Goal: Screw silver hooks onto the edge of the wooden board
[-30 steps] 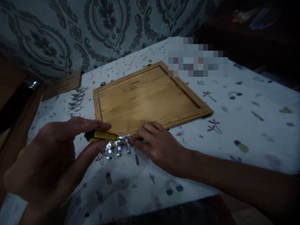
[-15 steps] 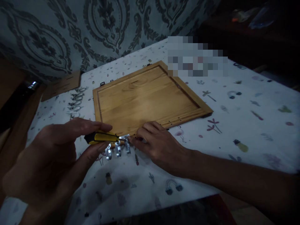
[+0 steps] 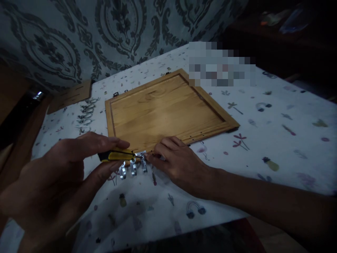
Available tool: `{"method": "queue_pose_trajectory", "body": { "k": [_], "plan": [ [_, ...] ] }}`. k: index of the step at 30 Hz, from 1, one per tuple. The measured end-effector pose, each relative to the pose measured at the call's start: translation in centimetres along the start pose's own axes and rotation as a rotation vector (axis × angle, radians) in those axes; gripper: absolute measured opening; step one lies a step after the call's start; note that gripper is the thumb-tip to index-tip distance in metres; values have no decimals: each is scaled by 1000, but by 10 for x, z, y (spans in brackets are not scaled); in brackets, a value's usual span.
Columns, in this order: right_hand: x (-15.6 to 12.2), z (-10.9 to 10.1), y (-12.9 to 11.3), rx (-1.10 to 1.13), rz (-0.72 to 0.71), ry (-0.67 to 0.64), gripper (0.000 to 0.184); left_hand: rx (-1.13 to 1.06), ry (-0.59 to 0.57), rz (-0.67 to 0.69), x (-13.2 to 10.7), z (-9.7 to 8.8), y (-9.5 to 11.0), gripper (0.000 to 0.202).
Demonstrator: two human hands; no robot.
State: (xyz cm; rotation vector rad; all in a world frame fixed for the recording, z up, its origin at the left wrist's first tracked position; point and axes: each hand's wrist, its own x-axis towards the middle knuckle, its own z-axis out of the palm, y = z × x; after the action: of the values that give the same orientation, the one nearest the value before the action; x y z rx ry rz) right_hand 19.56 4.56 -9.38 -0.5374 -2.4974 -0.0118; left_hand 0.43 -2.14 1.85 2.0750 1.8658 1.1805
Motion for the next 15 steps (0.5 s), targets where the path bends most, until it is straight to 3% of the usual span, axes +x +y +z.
{"method": "queue_pose_trajectory", "body": {
  "k": [8, 15],
  "plan": [
    [1, -1, 1, 6, -8, -14, 16, -76, -12, 139, -3, 2, -9, 30],
    [0, -3, 1, 2, -20, 8, 13, -52, 34, 155, -2, 6, -3, 23]
  ]
}}
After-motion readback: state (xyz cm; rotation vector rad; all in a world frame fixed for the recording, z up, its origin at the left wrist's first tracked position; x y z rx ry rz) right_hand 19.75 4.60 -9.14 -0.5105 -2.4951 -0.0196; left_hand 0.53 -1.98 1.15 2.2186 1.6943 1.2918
